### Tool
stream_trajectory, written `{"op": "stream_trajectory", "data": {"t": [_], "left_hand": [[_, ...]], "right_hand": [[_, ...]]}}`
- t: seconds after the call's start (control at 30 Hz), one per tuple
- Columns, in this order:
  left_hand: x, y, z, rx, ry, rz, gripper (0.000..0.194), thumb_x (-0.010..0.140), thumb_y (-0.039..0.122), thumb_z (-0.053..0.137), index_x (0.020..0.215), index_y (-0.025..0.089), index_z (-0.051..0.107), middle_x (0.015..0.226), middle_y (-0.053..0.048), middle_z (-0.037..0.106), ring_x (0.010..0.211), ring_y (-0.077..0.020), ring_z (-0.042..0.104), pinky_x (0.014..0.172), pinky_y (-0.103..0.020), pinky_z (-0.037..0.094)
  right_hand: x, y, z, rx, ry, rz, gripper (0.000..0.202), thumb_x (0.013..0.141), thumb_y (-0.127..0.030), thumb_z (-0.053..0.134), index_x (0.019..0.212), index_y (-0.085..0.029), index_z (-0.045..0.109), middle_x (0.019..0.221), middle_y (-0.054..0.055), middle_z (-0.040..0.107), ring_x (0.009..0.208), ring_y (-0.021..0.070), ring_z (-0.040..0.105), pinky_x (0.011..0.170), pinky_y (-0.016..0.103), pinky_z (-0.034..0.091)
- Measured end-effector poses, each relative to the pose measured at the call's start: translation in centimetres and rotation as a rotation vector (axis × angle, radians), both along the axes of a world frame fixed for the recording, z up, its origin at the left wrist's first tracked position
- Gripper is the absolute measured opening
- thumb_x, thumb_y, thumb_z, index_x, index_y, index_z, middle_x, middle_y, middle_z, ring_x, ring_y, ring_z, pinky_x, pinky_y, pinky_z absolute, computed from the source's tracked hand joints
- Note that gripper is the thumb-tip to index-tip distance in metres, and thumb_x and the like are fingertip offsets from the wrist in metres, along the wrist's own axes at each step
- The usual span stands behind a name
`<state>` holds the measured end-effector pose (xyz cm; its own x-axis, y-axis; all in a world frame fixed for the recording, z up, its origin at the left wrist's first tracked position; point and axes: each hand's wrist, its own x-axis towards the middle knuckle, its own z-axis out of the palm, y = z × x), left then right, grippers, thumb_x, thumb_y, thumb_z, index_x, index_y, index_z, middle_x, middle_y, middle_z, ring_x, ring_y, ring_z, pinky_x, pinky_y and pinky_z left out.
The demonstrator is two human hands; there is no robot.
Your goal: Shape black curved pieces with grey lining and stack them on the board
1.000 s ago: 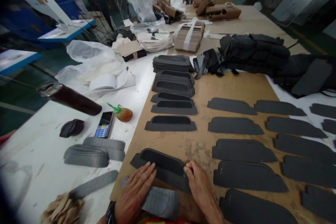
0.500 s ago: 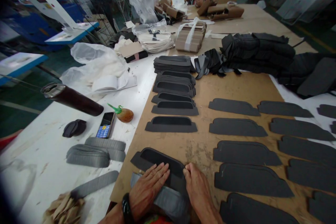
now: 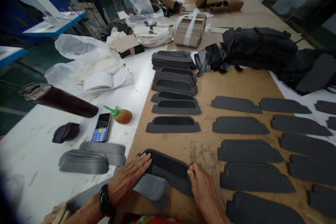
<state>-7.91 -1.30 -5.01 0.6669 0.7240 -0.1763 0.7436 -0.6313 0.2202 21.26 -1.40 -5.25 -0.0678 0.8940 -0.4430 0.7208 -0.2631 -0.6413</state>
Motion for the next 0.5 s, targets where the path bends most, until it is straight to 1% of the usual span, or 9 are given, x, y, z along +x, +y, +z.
{"op": "stream_trajectory", "data": {"t": [0.1, 0.17, 0.3, 0.37, 0.43, 0.5], "left_hand": [[0.1, 0.1, 0.0, 0.054, -0.001, 0.000, 0.078, 0.064, -0.007, 0.030, 0.138, 0.017, 0.021, 0.141, -0.006, 0.031, 0.130, -0.0158, 0.024, 0.102, -0.033, 0.033], [-0.3, 0.3, 0.1, 0.089, -0.001, 0.015, 0.079, 0.064, -0.008, 0.029, 0.138, 0.018, 0.021, 0.141, -0.005, 0.032, 0.129, -0.0155, 0.026, 0.102, -0.032, 0.033], [-3.0, 1.1, 0.1, 0.147, -0.011, 0.071, 0.081, 0.064, -0.007, 0.030, 0.139, 0.020, 0.015, 0.141, -0.005, 0.032, 0.128, -0.0159, 0.028, 0.101, -0.031, 0.034], [-4.4, 1.3, -0.1, 0.168, -0.030, 0.100, 0.086, 0.061, -0.007, 0.031, 0.140, 0.022, 0.011, 0.141, -0.005, 0.031, 0.127, -0.0162, 0.031, 0.101, -0.032, 0.034], [-5.5, 1.3, -0.4, 0.184, -0.048, 0.155, 0.093, 0.055, -0.007, 0.032, 0.140, 0.023, 0.007, 0.141, -0.004, 0.032, 0.125, -0.0170, 0.034, 0.101, -0.032, 0.034], [-6.2, 1.1, -0.7, 0.193, -0.074, 0.212, 0.098, 0.051, -0.006, 0.033, 0.140, 0.024, 0.007, 0.139, -0.004, 0.036, 0.122, -0.0180, 0.039, 0.100, -0.033, 0.036]], "right_hand": [[-0.1, 0.1, 0.1, -0.008, 0.000, -0.003, 0.023, 0.084, -0.038, 0.031, 0.075, -0.022, 0.046, 0.072, 0.003, 0.060, 0.069, 0.0184, 0.058, 0.064, 0.028, 0.037], [-0.1, 0.2, 0.0, -0.003, 0.011, -0.012, 0.023, 0.084, -0.037, 0.031, 0.075, -0.022, 0.046, 0.074, 0.004, 0.061, 0.070, 0.0182, 0.058, 0.065, 0.028, 0.037], [0.1, 0.1, -0.3, 0.004, 0.016, -0.018, 0.023, 0.084, -0.037, 0.032, 0.074, -0.022, 0.046, 0.074, 0.004, 0.062, 0.072, 0.0181, 0.058, 0.067, 0.027, 0.038], [0.3, 0.2, -0.3, 0.013, 0.027, -0.015, 0.023, 0.084, -0.037, 0.033, 0.073, -0.022, 0.046, 0.072, 0.003, 0.061, 0.071, 0.0176, 0.058, 0.066, 0.026, 0.038], [0.5, 0.6, 0.1, 0.035, 0.029, -0.009, 0.023, 0.084, -0.036, 0.033, 0.072, -0.022, 0.047, 0.070, 0.002, 0.061, 0.070, 0.0170, 0.057, 0.066, 0.026, 0.038], [0.8, 1.5, 0.9, 0.061, 0.014, 0.006, 0.023, 0.085, -0.034, 0.033, 0.072, -0.021, 0.048, 0.070, 0.001, 0.061, 0.070, 0.0164, 0.057, 0.065, 0.025, 0.038]]}}
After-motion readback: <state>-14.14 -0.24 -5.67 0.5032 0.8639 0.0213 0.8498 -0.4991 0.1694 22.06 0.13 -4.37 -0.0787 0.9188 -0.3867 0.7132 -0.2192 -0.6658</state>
